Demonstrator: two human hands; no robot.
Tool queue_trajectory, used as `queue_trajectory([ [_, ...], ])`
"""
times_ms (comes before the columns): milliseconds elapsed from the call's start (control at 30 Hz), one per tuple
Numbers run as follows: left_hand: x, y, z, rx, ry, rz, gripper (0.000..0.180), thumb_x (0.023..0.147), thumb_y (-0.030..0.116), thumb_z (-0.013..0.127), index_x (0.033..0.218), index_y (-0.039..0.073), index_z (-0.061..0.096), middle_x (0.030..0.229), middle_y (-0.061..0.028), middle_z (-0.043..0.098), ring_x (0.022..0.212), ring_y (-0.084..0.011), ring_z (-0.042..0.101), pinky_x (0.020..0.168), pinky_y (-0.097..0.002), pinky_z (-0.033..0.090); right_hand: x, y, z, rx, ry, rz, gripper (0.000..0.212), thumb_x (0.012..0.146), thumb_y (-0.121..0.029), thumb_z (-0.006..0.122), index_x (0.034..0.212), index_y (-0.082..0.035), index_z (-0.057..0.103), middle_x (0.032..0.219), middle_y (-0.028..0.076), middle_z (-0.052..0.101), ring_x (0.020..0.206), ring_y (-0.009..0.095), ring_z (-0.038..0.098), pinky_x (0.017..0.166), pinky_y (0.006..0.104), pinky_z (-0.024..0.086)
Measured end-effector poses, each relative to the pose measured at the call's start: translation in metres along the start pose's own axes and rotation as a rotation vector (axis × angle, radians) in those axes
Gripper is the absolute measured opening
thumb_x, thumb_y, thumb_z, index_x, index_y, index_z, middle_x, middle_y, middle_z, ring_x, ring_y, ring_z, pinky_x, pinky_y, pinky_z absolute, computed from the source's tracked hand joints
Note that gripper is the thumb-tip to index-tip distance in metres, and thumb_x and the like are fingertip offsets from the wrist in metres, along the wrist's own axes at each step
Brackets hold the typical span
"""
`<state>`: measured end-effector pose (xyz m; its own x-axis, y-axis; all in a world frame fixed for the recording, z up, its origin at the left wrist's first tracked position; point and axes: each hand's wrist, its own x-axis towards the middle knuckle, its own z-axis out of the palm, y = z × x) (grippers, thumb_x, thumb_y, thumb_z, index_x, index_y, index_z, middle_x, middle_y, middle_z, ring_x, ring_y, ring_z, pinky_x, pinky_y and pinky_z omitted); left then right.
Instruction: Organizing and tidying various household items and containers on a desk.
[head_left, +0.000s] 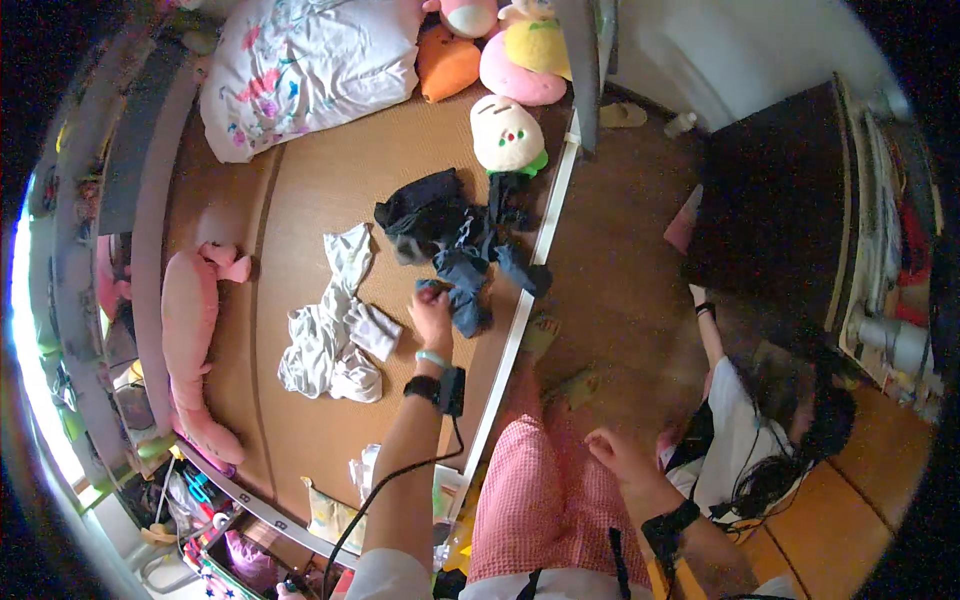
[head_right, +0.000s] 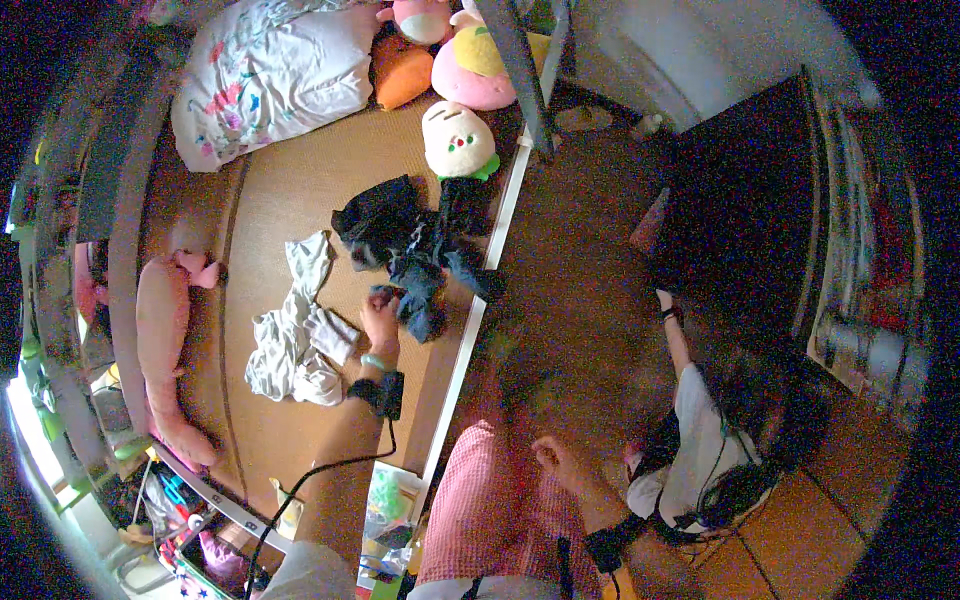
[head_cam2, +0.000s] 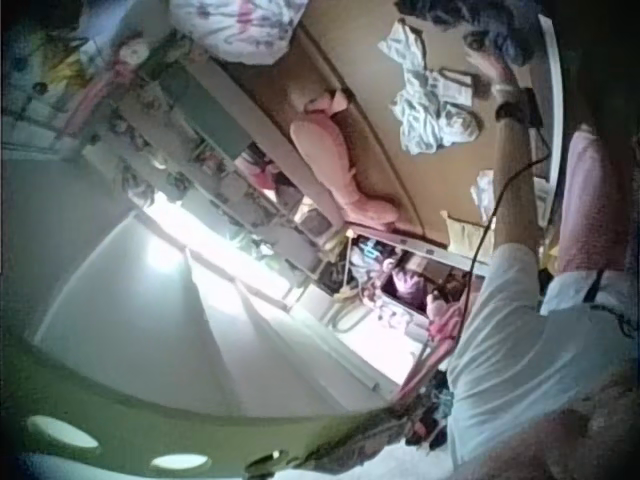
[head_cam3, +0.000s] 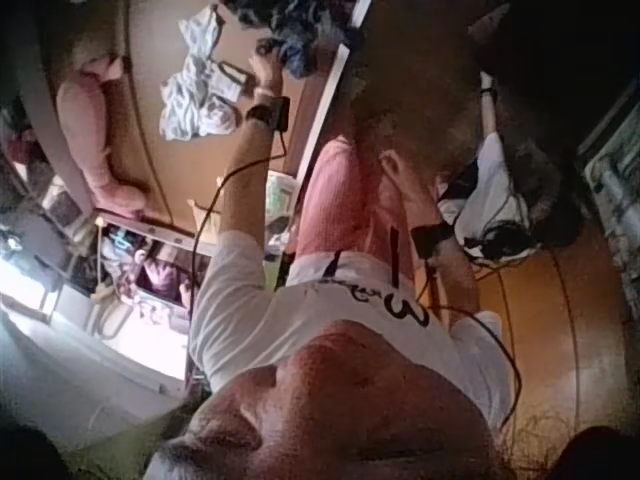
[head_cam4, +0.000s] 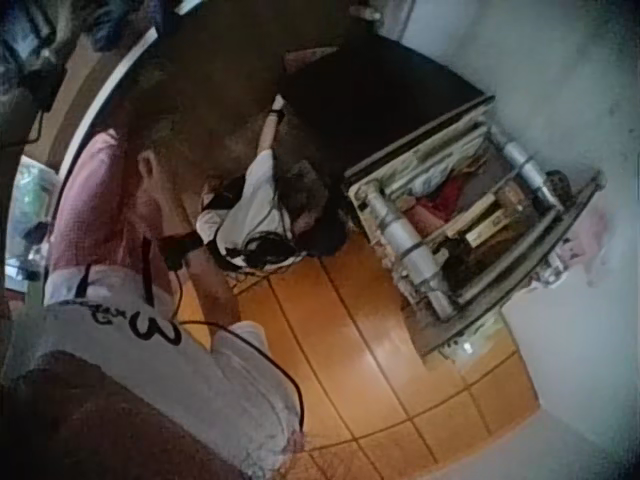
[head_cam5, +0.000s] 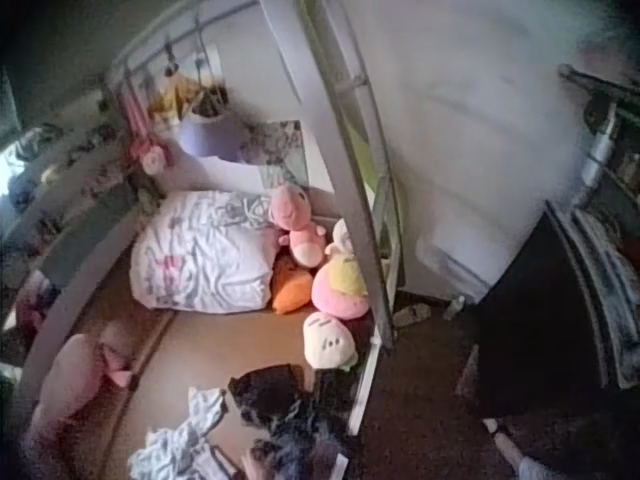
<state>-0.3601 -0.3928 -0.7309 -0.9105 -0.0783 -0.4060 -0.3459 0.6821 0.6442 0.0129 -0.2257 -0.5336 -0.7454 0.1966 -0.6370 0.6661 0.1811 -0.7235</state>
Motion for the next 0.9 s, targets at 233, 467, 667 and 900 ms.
queue_trajectory([
  [233, 0.066, 0.102, 0.008, 0.210, 0.349, 0.509, 0.051, 0.073, 0.013, 0.074, 0.120, 0.007, 0.053, 0.112, -0.0227, 0.051, 0.103, -0.0409, 0.054, 0.088, -0.0458, 0.046, -0.006, 0.005, -0.008, 0.005, -0.009, 0.111, 0.016, 0.092, -0.018, 0.060, 0.106, -0.009, 0.060, 0.092, 0.007, 0.066, 0.081, 0.018, 0.062, 0.075, 0.0290, 0.049],
  [467, 0.041, 0.070, 0.006, -0.092, 0.022, 0.468, 0.049, 0.074, 0.006, 0.073, 0.119, 0.006, 0.054, 0.110, -0.0166, 0.054, 0.098, -0.0318, 0.057, 0.085, -0.0395, 0.048, -0.012, -0.006, -0.013, -0.128, -0.043, 0.211, 0.018, 0.091, -0.018, 0.061, 0.106, -0.007, 0.060, 0.091, 0.010, 0.068, 0.082, 0.022, 0.066, 0.073, 0.0324, 0.051],
  [667, -0.048, -0.003, 0.024, 0.188, 0.326, -0.229, 0.065, 0.070, 0.005, 0.079, 0.126, 0.002, 0.046, 0.117, -0.0163, 0.053, 0.105, -0.0327, 0.055, 0.094, -0.0403, 0.044, 0.002, -0.008, -0.007, -0.037, -0.081, 0.196, 0.020, 0.091, -0.018, 0.061, 0.109, -0.008, 0.061, 0.100, 0.013, 0.067, 0.090, 0.025, 0.065, 0.077, 0.0339, 0.051],
  [900, -0.023, -0.052, 0.056, -0.359, 0.016, -0.236, 0.030, 0.081, 0.001, 0.064, 0.109, 0.002, 0.054, 0.091, -0.0074, 0.059, 0.083, -0.0216, 0.058, 0.079, -0.0336, 0.049, 0.004, -0.016, -0.007, -0.022, -0.003, 0.070, 0.019, 0.091, -0.018, 0.061, 0.106, -0.007, 0.061, 0.098, 0.010, 0.066, 0.090, 0.024, 0.064, 0.077, 0.0329, 0.049],
])
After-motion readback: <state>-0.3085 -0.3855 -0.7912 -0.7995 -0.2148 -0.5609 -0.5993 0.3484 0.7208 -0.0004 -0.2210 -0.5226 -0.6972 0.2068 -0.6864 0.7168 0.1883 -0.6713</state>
